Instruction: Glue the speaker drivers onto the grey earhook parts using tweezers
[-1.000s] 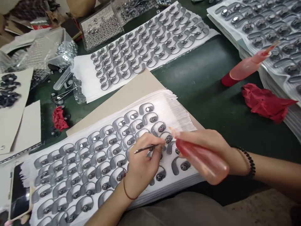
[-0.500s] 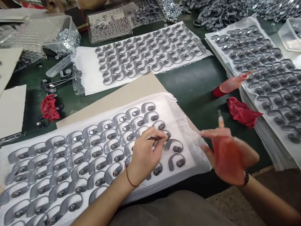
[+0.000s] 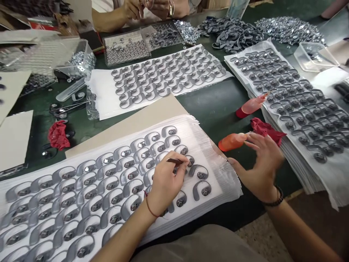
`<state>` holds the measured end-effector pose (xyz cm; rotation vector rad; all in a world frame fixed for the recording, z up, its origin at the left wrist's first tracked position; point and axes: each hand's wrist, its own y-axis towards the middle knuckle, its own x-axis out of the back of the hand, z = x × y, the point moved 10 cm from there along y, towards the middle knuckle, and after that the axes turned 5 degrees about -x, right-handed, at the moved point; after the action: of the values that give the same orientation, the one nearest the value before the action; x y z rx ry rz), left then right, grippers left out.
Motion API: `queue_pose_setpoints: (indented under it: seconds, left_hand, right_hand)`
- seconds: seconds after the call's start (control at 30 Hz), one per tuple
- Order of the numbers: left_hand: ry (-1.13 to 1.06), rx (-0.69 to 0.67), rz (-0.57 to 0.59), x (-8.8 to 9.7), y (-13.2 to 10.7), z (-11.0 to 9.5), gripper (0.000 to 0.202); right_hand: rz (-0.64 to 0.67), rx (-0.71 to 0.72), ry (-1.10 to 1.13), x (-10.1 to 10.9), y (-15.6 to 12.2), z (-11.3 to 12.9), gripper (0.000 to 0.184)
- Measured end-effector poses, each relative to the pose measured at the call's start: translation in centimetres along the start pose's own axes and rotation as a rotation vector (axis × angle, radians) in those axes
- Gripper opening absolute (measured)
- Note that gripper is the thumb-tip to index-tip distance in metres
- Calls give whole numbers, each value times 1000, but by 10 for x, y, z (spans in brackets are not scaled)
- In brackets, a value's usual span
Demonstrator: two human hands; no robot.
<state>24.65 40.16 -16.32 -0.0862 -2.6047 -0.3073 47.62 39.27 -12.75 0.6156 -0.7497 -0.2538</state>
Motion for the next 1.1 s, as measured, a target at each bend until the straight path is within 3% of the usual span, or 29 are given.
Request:
queue_pose_setpoints:
  seconds: [0.07,0.13,0.2,0.27,0.37,0.47,0.63,0.73,0.8,0.83,0.9,1.0,1.1]
  left_hand:
    - [-10,23,5,0,1,3,7]
    - [-13,25,5,0,1,5,7]
    - [-10,14,5,0,2,4,7]
    - [-1,7,8,-1,2,4,6]
    - [13,0,14,-1,2,4,6]
    - [11,-24,-2,0,2,3,6]
    - [7,-60,1,0,3,4,4]
    - [18,-52,7,0,3,8,5]
    - [15,-53,6,0,3,8,5]
    - [15,-53,6,0,3,8,5]
    - [16,-49,5,0,3,7,4]
    - [19,-40,4,0,2,5,5]
    - [15,-37,5,0,1,3,6]
  right_hand:
    - [-51,18,-10,6,-11,23,50]
    - [215,80,-59,-27,-26,46,29]
    - [458,73,-96,-61,-44,53,17]
    - [506,-14,-52,-72,-47,47,12]
    - [414,-346,326,-62,-39,23,10]
    - [372,-735,842,-59,-41,10,25]
    - [458,-1186,1593,-81,-57,42,33]
    - [476,-1247,1692,-85,-60,53,34]
    - [506,-1223,1603,-85,-62,50,37]
    - [524,-1149,1451,-83,-61,44,40]
    - [534,-898,1007,-72,-52,29,44]
    - [516,-564,473,-56,-42,14,33]
    - [619,-231,31,-50,-42,14,26]
